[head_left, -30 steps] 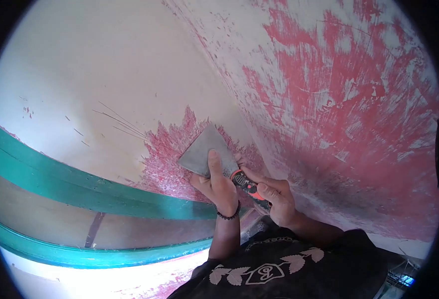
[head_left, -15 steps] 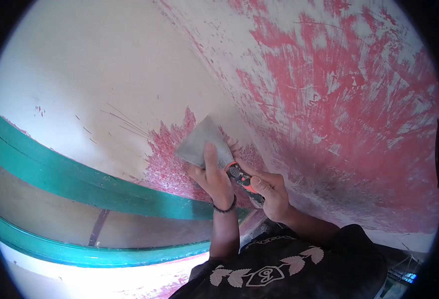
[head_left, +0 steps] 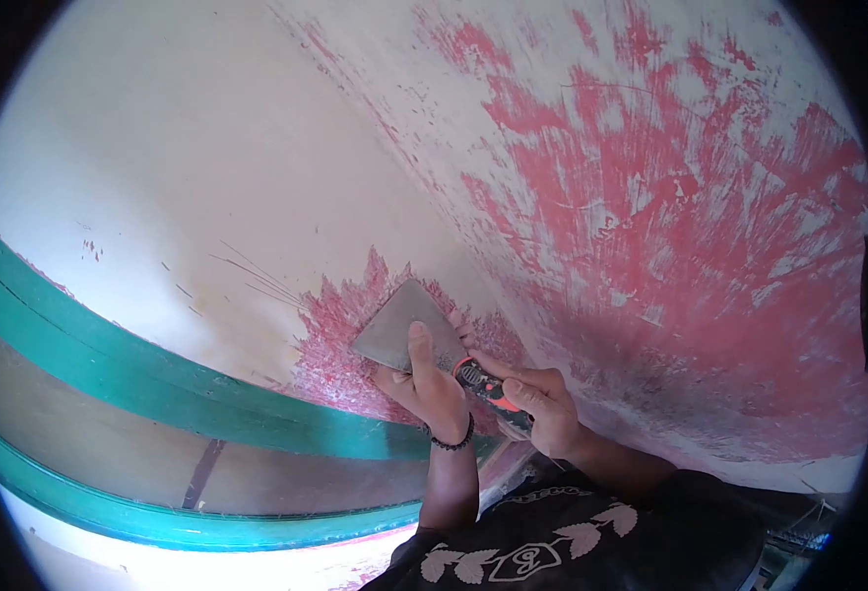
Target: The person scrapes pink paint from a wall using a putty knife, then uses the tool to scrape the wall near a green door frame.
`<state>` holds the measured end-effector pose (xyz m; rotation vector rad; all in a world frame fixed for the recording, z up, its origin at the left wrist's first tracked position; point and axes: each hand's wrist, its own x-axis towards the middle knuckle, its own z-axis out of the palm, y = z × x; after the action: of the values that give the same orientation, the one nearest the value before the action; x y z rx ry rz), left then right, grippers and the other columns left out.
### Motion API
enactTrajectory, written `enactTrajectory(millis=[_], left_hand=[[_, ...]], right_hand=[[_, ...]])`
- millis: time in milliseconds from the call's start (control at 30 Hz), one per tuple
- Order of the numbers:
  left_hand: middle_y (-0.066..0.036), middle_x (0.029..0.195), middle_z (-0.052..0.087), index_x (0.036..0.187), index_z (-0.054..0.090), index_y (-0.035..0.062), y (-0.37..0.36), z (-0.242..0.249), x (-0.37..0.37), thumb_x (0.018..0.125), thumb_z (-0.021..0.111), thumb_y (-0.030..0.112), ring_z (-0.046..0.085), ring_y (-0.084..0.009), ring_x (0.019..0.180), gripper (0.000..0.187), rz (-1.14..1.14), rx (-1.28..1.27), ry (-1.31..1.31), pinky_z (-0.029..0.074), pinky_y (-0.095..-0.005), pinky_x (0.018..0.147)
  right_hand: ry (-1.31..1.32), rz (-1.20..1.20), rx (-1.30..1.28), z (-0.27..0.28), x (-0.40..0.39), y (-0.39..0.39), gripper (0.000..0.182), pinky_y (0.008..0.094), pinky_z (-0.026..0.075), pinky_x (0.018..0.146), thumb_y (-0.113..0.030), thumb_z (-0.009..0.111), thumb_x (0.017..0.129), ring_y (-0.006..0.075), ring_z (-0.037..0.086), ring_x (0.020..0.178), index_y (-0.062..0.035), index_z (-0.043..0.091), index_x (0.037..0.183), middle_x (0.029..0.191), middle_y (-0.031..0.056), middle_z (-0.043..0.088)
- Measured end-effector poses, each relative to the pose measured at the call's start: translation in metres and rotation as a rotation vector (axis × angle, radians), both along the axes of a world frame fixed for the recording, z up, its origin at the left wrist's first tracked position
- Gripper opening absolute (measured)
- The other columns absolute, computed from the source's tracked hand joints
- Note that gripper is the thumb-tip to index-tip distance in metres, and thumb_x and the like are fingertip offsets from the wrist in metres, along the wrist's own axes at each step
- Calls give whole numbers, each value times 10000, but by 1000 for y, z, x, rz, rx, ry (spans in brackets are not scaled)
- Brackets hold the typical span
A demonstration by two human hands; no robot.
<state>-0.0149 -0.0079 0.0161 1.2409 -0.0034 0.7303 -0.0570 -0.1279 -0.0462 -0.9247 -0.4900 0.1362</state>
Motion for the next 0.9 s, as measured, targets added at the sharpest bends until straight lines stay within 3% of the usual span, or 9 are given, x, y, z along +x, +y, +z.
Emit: enactTrajectory(millis=[267,333,467,600,767,900], left_hand=[[-243,875,717,1110,596,-131,-1,0,4,992,582,132,725,-287,668,289,-8,-28,4,614,-361,600],[-228,895,723,1106,603,-140,6,-2,11,1006,600,143,730,-273,708,300,-10,41,-18,613,-356,628],[-243,924,724,1146,601,-144,1,-3,3,992,594,153,730,-276,703,334,8,7,30,617,-356,610],[-235,951,726,1119,625,-155,0,-11,6,999,594,153,730,-265,719,333,35,1,-45,613,-351,628],[-195,947,730,1084,646,-169,-7,24,18,1013,594,128,723,-227,752,310,-53,-12,-45,597,-332,657],[-227,987,731,1133,633,-157,5,-18,13,1000,583,142,717,-236,720,331,45,120,1,589,-322,633]], right_hand=[[-125,-146,-72,-15,8,12,512,293,434,1048,-283,434,1113,136,579,1200,65,461,1487,1350,133,642],[53,-34,-46,-1,4,6,505,290,434,1049,-270,448,1108,131,573,1203,69,465,1482,1357,138,637],[-110,-177,-37,-10,7,16,494,252,487,910,-246,467,1102,95,609,1036,73,467,1479,1240,120,683],[-14,-59,-106,4,-1,6,499,218,465,777,-239,482,1095,55,567,893,64,457,1491,1173,101,684],[104,42,-78,19,10,-1,526,217,456,795,-234,504,1080,56,555,908,50,427,1516,1227,97,660],[102,25,-24,-1,7,1,536,213,454,789,-241,504,1071,65,563,908,44,428,1519,1181,79,673]])
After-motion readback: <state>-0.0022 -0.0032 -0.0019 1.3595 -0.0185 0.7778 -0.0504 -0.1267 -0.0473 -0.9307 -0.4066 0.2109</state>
